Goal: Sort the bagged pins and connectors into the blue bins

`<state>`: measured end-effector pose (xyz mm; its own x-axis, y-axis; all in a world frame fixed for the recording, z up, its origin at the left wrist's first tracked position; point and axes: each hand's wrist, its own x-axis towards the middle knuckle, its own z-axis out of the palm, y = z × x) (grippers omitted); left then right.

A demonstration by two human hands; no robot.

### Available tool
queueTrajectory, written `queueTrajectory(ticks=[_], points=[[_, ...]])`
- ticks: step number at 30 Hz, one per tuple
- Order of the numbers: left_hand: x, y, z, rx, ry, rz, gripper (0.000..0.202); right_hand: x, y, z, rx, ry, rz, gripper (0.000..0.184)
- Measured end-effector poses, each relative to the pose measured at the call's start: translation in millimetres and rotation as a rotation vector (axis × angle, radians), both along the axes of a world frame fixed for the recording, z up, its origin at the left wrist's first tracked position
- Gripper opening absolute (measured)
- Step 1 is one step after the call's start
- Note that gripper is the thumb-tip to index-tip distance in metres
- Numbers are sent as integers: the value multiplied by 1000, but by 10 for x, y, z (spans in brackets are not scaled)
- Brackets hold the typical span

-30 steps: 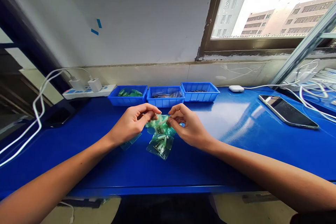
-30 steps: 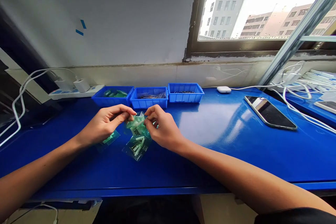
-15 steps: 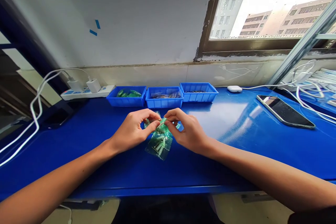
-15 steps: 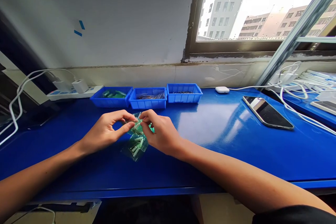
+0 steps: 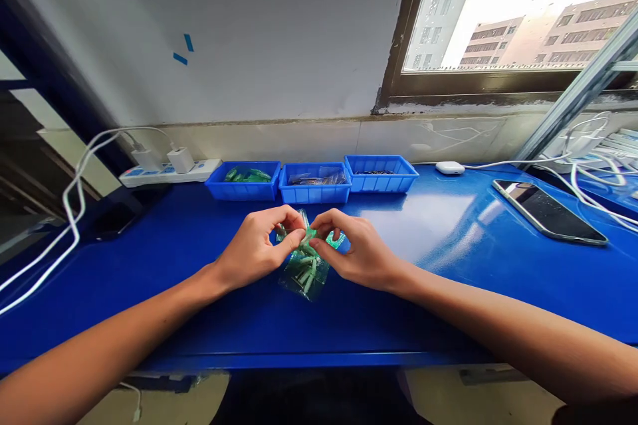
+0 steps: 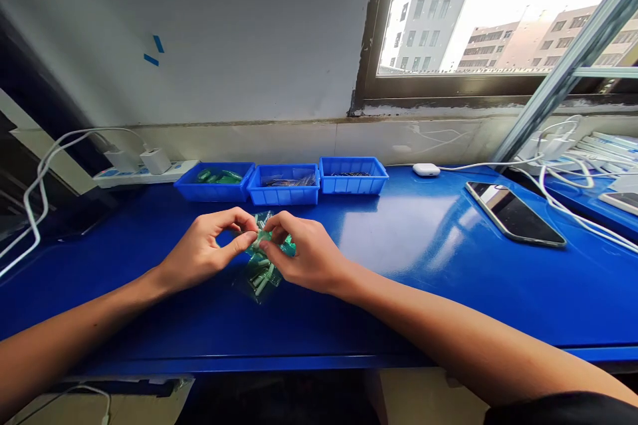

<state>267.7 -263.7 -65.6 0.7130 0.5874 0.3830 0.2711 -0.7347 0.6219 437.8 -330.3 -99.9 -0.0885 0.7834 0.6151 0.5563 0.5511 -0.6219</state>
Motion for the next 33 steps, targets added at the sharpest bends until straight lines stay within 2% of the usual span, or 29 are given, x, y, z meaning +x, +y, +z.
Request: queueTrajectory(ticks=[2, 6, 13, 20, 24, 33], points=[[-5, -3, -6, 5, 3, -5, 12, -3, -7, 24, -22, 9, 9, 3], [-7, -4, -1, 29, 16, -4, 12, -5, -35, 76, -104, 65, 18, 13], [-7, -11, 72, 41, 5, 26, 14, -1, -41, 113, -314, 304, 59, 15], [-16, -21, 122, -59, -24, 16, 14, -9, -55, 178, -400, 441, 157, 15], [-20, -46, 128, -117, -57, -14, 11, -38, -92, 228, -389, 390, 111, 15], [9, -99, 103, -116, -48, -59, 11, -77, -120, 221, -309, 261, 14, 10]])
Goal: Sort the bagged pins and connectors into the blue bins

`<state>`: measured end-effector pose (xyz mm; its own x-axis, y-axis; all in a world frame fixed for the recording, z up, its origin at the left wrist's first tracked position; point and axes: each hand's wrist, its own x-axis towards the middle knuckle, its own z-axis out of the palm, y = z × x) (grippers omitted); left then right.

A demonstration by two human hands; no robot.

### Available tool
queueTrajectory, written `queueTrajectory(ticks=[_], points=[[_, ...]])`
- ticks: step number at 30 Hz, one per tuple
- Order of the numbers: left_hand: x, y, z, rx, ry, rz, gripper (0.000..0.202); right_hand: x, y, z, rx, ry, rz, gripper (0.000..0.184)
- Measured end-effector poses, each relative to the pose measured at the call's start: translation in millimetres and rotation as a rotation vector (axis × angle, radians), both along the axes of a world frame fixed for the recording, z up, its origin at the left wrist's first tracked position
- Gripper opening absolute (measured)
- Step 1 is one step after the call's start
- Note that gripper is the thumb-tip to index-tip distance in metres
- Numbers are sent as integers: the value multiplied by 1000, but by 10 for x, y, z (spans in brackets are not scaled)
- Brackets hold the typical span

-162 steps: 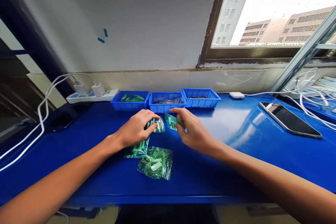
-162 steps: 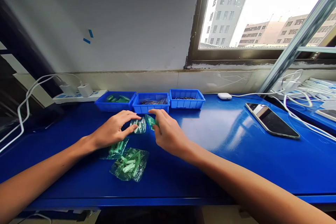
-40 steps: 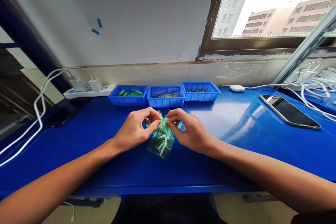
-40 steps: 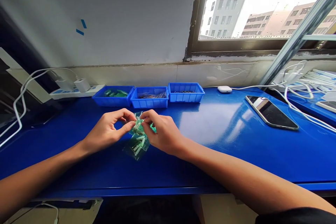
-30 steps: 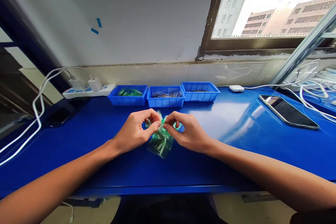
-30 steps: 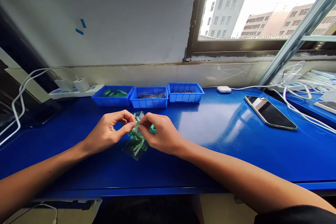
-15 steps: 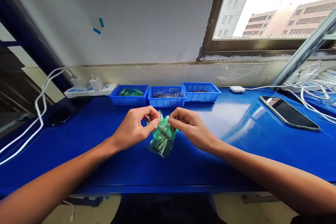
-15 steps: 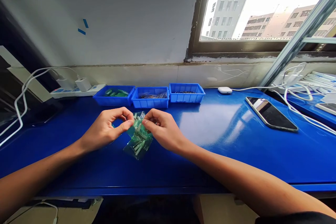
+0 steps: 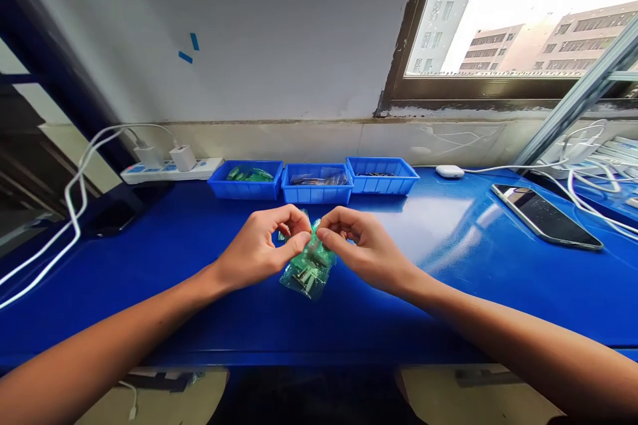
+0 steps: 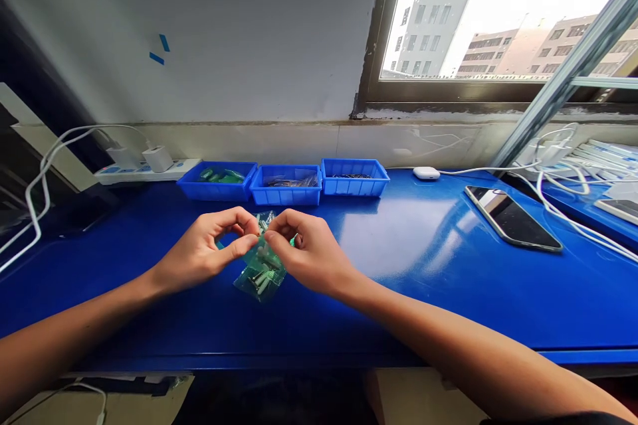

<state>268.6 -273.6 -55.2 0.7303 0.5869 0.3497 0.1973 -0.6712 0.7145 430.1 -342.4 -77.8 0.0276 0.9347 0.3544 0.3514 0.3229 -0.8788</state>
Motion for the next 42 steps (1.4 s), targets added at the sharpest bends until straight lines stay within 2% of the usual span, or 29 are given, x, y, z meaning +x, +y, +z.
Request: queueTrajectory(ticks=[10, 27, 30, 36, 42], points=[[4, -25, -1, 11, 17, -19, 12, -30, -18, 3, 10, -18, 25, 9], [-16, 2, 7, 29, 4, -32, 8, 14, 6, -2, -184, 251, 104, 21], [-15, 6, 15, 9, 9, -28, 9, 11, 3, 6, -154, 217, 88, 21], [-27, 22, 7, -87, 3, -81, 13, 3, -37, 34, 29, 19, 14, 10], [-27, 47, -4, -174, -7, -127, 13, 19, -28, 31, 65, -5, 15, 9]])
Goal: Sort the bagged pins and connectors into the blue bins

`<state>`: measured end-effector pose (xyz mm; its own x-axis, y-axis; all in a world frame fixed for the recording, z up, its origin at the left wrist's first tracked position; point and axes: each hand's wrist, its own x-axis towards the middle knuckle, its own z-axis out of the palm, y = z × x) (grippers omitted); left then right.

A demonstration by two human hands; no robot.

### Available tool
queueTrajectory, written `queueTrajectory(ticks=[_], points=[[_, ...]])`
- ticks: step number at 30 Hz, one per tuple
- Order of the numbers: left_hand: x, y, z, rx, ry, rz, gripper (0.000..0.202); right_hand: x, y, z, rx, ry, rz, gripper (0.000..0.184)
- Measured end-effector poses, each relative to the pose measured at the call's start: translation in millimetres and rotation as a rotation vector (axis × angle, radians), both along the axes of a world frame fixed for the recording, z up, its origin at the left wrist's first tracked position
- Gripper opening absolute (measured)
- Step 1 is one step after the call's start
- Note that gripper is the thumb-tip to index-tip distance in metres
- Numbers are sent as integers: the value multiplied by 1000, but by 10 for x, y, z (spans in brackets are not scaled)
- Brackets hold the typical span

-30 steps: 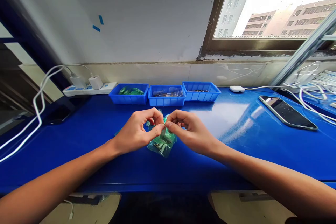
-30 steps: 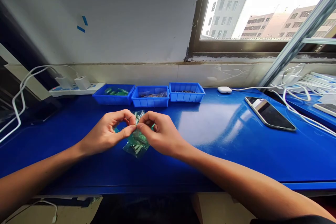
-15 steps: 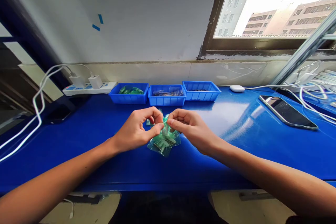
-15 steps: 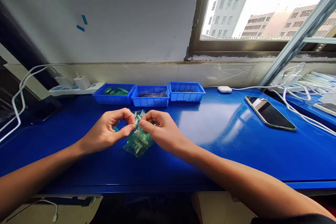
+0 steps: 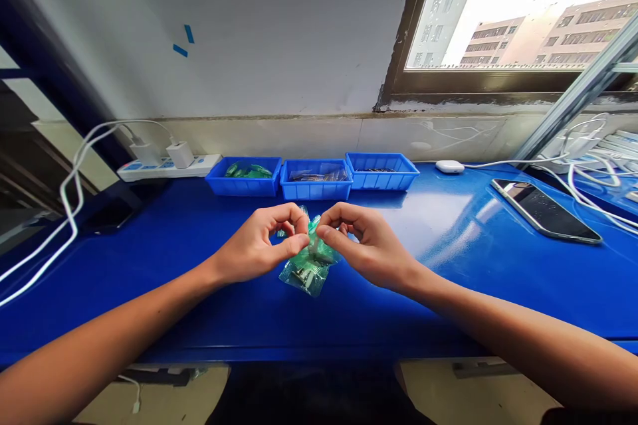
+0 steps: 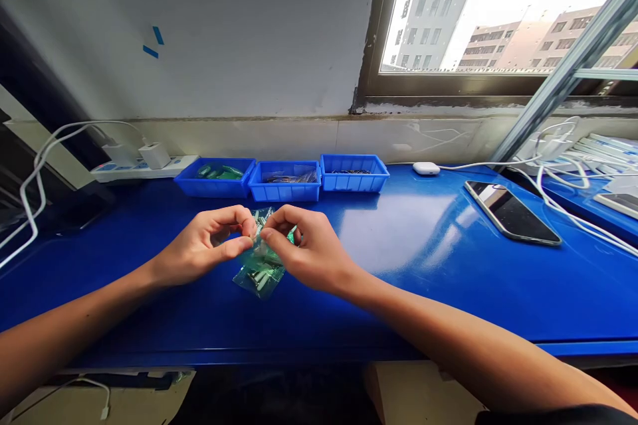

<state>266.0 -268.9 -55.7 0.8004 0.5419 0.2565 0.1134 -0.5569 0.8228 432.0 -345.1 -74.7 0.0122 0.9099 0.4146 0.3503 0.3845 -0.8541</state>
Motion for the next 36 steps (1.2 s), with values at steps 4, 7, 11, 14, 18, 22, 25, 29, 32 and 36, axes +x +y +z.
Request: queueTrajectory(ticks=[4, 7, 11, 14, 18, 22, 25, 29, 32, 36], points=[[-3, 11, 7, -82, -13, -10, 13, 24, 14, 8, 41, -38, -45, 9], [-9, 13, 7, -238, -42, -60, 14, 35, 0, 30, 92, -86, -57, 9], [0, 7, -9, -381, -62, -120, 13, 34, -27, 55, 130, -109, -55, 10], [17, 7, -31, -456, -85, -130, 14, 33, -35, 58, 129, -121, -55, 9], [33, 17, -71, -519, -151, -133, 14, 41, -23, 47, 115, -118, -57, 9], [41, 14, -112, -450, -187, -83, 12, 55, 4, 28, 92, -102, -65, 10], [45, 6, -134, -406, -194, -74, 13, 64, 15, 19, 73, -92, -73, 9], [51, 5, -147, -376, -178, -78, 14, 64, 19, 12, 56, -83, -69, 9], [59, 10, -153, -366, -162, -67, 13, 63, 29, -6, 53, -60, -64, 8], [77, 18, -168, -313, -155, 37, 13, 72, 60, -57, 42, 17, -77, 5]])
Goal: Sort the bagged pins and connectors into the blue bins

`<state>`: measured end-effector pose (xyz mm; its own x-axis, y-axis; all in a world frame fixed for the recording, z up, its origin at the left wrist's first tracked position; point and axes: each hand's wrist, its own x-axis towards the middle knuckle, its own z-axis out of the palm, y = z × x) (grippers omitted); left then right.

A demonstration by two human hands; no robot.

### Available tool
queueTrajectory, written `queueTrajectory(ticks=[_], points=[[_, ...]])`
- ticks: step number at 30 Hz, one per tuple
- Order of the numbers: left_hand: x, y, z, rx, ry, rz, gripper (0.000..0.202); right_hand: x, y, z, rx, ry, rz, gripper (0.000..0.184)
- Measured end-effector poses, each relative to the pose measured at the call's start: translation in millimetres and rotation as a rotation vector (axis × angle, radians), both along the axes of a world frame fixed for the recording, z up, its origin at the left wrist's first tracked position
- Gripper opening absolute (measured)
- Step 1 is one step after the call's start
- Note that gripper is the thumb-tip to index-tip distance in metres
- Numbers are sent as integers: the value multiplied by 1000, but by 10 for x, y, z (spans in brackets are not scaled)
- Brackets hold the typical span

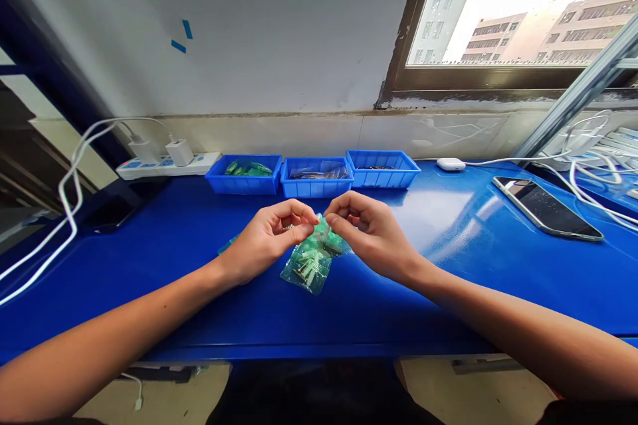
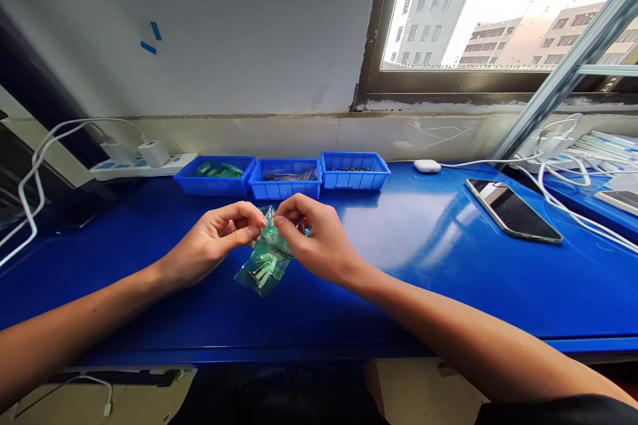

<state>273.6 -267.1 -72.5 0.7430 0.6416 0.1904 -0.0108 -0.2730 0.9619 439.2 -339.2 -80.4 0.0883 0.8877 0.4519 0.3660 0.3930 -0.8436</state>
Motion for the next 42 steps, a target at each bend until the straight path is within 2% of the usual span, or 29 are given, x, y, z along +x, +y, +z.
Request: queueTrajectory(ticks=[3, 6, 11, 14, 19, 26, 32, 37, 39, 42], points=[[11, 4, -8, 50, 1, 65, 14, 3, 16, -40, 9, 33, 1, 5], [18, 1, -2, 97, -27, 88, 14, -10, 4, -57, 75, -23, 17, 6], [15, -8, 11, 167, -68, 64, 13, -49, -30, -50, 250, -209, -23, 10], [6, 1, -5, 198, -90, 31, 9, -59, -27, -63, 290, -256, -49, 9], [-4, 13, -31, 221, -87, 36, 7, -58, -11, -80, 301, -243, -57, 7], [3, 2, -8, 211, -85, 52, 8, -41, -5, -66, 303, -274, -90, 15], [11, 3, 0, 196, -49, 88, 11, -24, -11, -87, 280, -299, -83, 7], [9, -4, 16, 225, -49, 87, 12, -23, -4, -83, 272, -285, -68, 12], [1, -7, 45, 244, -38, 112, 11, -24, 1, -86, 245, -266, -74, 8], [-21, -5, 103, 271, -27, 201, 9, -23, 13, -90, 167, -235, -80, 16]])
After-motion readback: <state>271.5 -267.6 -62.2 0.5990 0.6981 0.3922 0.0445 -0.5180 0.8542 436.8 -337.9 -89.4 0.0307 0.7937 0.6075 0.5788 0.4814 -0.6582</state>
